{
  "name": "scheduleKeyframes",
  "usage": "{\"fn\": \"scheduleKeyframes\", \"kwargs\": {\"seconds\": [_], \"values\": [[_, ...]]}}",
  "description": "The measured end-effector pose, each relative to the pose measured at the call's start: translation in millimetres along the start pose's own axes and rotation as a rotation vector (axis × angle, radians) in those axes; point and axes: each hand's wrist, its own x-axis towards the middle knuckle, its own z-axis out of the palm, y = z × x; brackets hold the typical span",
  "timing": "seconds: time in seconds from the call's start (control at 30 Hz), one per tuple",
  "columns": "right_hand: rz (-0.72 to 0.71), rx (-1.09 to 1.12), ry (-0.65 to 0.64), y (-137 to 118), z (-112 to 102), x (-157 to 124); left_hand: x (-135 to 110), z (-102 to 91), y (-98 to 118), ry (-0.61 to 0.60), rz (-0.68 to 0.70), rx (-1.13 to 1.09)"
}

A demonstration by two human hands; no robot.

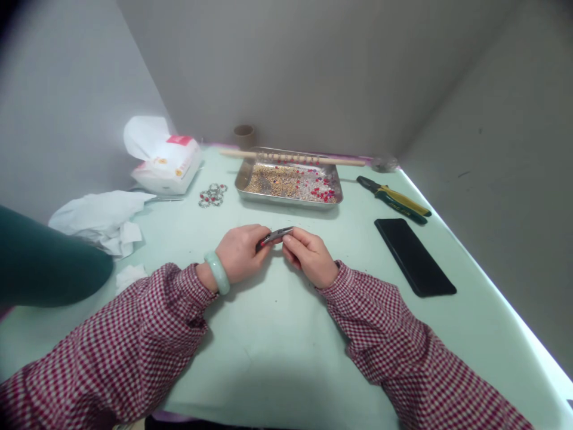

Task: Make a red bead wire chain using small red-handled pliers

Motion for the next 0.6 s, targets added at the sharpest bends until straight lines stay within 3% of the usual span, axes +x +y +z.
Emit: {"fn": "scheduleKeyframes", "kwargs": {"seconds": [0.6], "values": [[-0.005,-0.011,-0.002,0.4,-1.0,-0.6,-0.9,-3.6,1.2,-0.007,-0.010,-0.023]]}}
